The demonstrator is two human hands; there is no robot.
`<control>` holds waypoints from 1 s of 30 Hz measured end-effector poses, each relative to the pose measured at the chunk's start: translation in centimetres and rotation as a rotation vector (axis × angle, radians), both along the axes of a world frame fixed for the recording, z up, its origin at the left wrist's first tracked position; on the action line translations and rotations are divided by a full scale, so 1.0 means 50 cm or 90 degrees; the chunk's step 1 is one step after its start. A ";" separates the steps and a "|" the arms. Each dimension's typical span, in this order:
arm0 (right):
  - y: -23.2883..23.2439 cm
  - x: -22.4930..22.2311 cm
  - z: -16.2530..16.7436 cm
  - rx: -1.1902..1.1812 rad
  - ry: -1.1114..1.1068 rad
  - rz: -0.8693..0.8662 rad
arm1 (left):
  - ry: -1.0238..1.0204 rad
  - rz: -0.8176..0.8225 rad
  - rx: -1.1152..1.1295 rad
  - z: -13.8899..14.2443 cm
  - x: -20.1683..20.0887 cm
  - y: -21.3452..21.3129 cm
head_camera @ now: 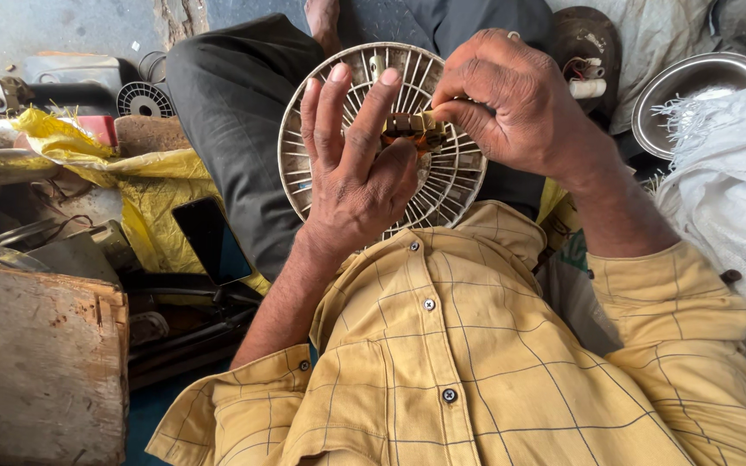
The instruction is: The person sits on the floor and works on a disassembled fan motor, manipulating the copper windings and internal components with their hands. They briefly stand to retrieve a tool from a workbench before returning to the floor to continue adjusting the motor.
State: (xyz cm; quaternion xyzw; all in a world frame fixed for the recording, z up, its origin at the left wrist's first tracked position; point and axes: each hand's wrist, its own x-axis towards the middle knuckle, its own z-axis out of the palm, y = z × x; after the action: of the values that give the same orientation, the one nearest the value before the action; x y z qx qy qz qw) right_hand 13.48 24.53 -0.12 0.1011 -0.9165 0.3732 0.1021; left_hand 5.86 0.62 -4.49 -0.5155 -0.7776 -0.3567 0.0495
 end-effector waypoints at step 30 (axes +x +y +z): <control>0.015 -0.098 -0.126 -0.208 -0.240 0.176 | -0.130 0.045 0.094 -0.018 -0.006 -0.029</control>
State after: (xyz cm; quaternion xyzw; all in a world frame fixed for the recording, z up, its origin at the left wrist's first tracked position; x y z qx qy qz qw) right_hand 8.56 25.28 -6.41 0.1364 -0.8246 0.5385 -0.1071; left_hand 5.54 -0.84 -5.39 -0.4438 -0.7679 -0.4615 0.0206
